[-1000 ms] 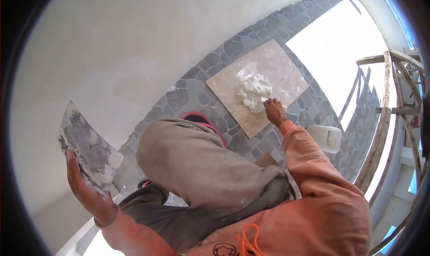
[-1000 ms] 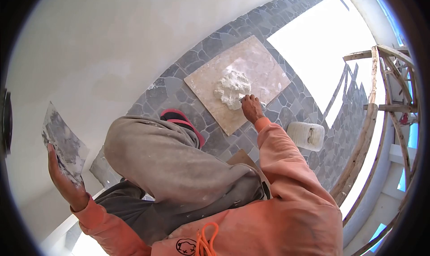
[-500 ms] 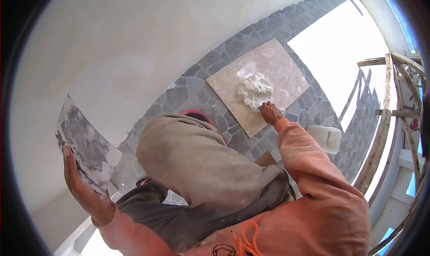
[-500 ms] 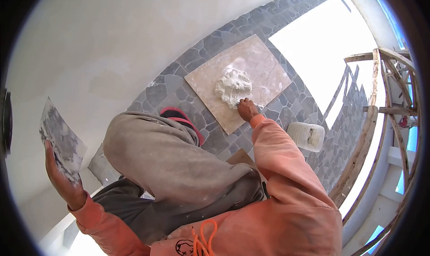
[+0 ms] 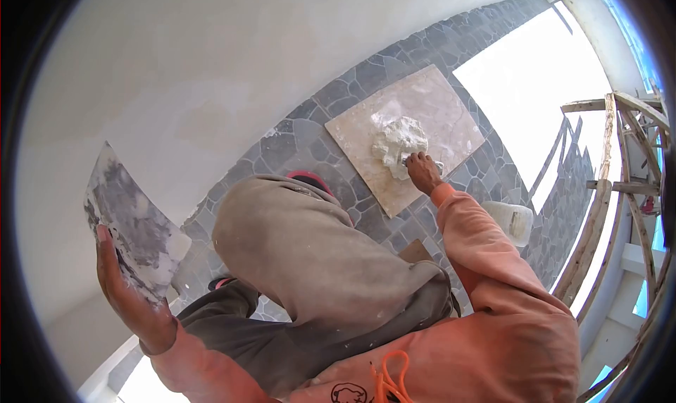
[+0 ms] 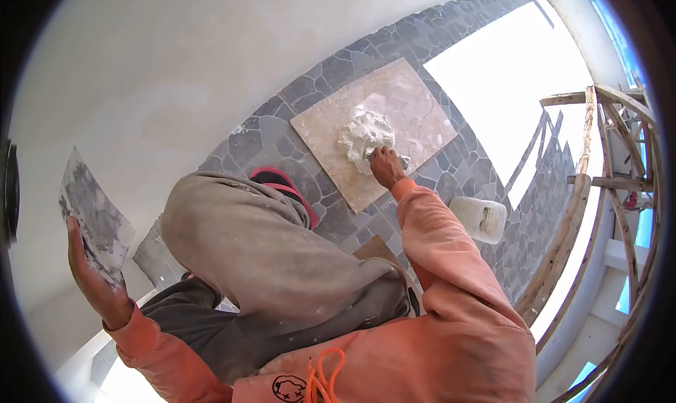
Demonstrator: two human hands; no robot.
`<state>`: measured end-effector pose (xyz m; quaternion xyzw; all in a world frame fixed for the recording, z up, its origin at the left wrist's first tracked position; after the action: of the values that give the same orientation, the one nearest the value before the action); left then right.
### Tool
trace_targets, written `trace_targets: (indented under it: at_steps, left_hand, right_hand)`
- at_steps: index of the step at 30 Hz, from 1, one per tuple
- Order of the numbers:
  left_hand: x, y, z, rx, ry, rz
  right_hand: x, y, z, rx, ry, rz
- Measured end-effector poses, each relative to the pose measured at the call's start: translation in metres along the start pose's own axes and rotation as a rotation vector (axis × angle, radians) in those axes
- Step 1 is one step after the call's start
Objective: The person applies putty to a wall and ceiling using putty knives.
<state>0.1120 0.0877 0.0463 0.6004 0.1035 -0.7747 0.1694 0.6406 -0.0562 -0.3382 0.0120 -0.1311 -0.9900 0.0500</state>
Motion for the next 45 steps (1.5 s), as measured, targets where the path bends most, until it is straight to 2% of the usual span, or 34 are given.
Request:
trace_targets:
  at_steps: [1,2,5,9,13,15,17,20,23,24,27,30,32,34,37,38,41,45]
  left_hand:
    - [-0.003,0.002,-0.001,0.002,-0.016,-0.005]
    - [-0.002,0.002,-0.001,0.002,0.018,0.015]
    - [0.006,-0.002,0.0,-0.008,0.239,0.121]
    - [0.001,-0.001,0.003,0.047,-0.092,-0.094]
    - [-0.003,0.004,0.004,0.124,-0.348,-0.332]
    - [-0.002,0.004,0.004,0.138,-0.4,-0.384]
    - [0.0,0.001,0.005,0.127,-0.331,-0.356]
    - [0.003,0.0,0.007,0.164,-0.359,-0.44]
    - [0.002,0.0,0.009,0.173,-0.461,-0.527]
    - [0.002,-0.001,0.01,0.173,-0.484,-0.543]
    - [0.006,-0.001,0.01,0.17,-0.475,-0.552]
    - [0.004,0.001,0.01,0.206,-0.52,-0.619]
    - [-0.003,0.008,0.007,0.222,-0.523,-0.651]
    - [-0.003,0.003,0.011,0.177,-0.404,-0.503]
    - [0.014,-0.008,0.012,0.191,-0.215,-0.339]
    - [0.015,-0.009,0.013,0.213,-0.158,-0.3]
    - [0.01,-0.007,0.009,0.156,-0.066,-0.195]
    - [0.007,-0.004,0.01,0.166,-0.27,-0.374]
  right_hand:
    - [-0.001,-0.001,-0.016,-0.022,0.003,-0.006]
    - [0.005,0.004,-0.039,0.079,0.025,0.047]
    - [0.011,0.012,-0.001,0.085,-0.048,0.07]
    - [0.016,0.027,0.032,-0.074,0.049,-0.109]
    - [0.048,0.044,-0.033,0.077,-0.222,-0.208]
    - [0.048,0.045,-0.042,0.045,-0.202,-0.098]
    - [0.051,0.043,0.004,0.048,-0.121,0.005]
    - [0.032,0.037,0.012,-0.055,-0.04,-0.157]
    - [0.025,0.04,-0.071,0.027,-0.142,-0.112]
    - [0.037,0.04,-0.054,0.136,-0.078,-0.013]
    - [0.036,0.034,0.001,0.13,-0.052,0.024]
    - [0.021,0.024,0.011,-0.091,-0.011,-0.115]
    - [0.022,0.031,-0.027,0.0,-0.081,-0.037]
    - [0.033,0.034,-0.02,0.108,-0.082,0.053]
    - [0.023,0.029,0.013,0.042,-0.043,0.049]
    - [0.018,0.023,0.015,0.0,-0.05,-0.034]
    - [0.025,0.016,-0.01,0.023,0.025,0.044]
    - [0.03,0.023,-0.024,0.127,0.009,0.096]
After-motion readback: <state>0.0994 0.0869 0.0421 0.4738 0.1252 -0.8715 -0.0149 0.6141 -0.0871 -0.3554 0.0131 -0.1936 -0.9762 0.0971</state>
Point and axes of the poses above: each hand's wrist, its own y-axis away from the middle knuckle, its own z-axis out of the back of the hand, x = y × z, the point moved 6 cm from there along -y, towards the middle knuckle, and after that the axes turned 5 degrees about z, right-handed, at the moved point
